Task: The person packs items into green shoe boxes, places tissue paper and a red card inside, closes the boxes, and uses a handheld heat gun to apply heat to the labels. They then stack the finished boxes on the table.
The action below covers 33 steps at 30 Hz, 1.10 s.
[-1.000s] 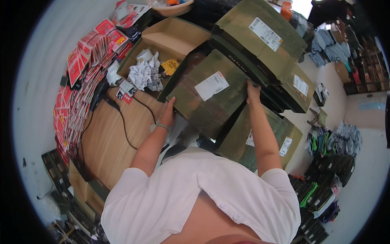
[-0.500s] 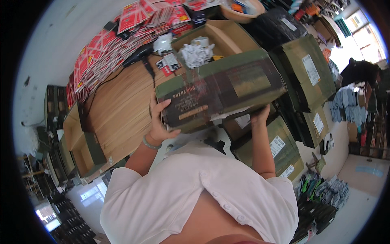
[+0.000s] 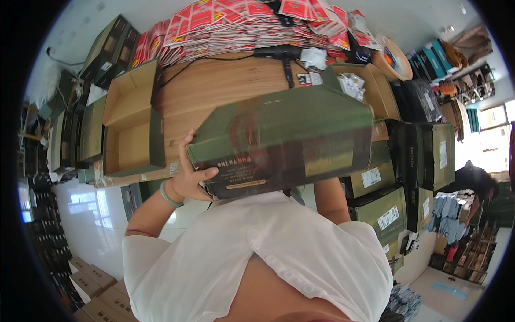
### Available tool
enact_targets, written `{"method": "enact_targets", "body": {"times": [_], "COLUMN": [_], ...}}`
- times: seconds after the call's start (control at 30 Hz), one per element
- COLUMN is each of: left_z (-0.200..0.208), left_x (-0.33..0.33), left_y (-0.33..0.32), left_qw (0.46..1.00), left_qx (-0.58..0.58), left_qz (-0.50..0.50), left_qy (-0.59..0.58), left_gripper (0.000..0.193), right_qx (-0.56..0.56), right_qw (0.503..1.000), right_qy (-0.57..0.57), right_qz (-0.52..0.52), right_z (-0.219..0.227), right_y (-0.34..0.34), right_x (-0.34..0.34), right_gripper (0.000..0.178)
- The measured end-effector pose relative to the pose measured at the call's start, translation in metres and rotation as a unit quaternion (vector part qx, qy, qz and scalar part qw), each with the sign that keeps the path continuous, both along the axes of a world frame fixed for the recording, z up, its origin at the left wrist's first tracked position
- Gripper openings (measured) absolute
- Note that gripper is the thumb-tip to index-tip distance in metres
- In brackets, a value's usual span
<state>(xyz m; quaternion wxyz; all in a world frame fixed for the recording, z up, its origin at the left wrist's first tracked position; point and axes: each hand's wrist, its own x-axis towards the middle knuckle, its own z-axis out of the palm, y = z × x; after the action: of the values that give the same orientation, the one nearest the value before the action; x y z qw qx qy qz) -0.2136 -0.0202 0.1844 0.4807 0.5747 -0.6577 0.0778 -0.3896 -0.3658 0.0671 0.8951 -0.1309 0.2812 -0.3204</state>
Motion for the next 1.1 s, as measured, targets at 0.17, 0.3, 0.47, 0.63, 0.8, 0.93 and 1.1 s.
{"method": "enact_targets", "body": {"times": [0.17,0.3,0.47,0.63,0.8,0.93,1.1], "left_z": [-0.005,-0.021,-0.011,-0.042,-0.089,-0.158,-0.195], "left_x": [0.039,0.044,0.048,0.088,0.151,0.183,0.187], "left_y": [0.073,0.09,0.087,0.054,0.02,-0.02,-0.031], "left_qw": [0.985,0.986,0.996,0.903,0.729,0.648,0.571], "left_qx": [0.009,-0.027,0.015,-0.032,0.022,0.026,0.0], "left_qz": [0.012,0.027,0.082,0.177,0.18,0.22,0.221], "left_qy": [-0.169,-0.165,0.028,0.391,0.66,0.729,0.79], "left_gripper": [0.048,0.045,0.072,0.08,0.079,0.076,0.071], "right_qx": [0.009,0.011,0.038,0.107,0.128,0.139,-0.048], "right_qw": [0.998,0.993,0.983,0.985,0.934,0.921,0.89], "right_qy": [-0.016,-0.056,-0.107,0.033,0.312,0.337,0.37], "right_qz": [0.065,0.103,0.143,0.135,0.115,0.134,0.264], "right_z": [-0.003,0.0,-0.014,-0.038,-0.021,-0.036,-0.084], "right_y": [0.037,0.045,0.035,0.042,0.073,0.062,0.033], "right_x": [0.042,0.07,0.109,0.111,0.103,0.107,0.104], "right_gripper": [0.044,0.045,0.046,0.047,0.049,0.045,0.038]}}
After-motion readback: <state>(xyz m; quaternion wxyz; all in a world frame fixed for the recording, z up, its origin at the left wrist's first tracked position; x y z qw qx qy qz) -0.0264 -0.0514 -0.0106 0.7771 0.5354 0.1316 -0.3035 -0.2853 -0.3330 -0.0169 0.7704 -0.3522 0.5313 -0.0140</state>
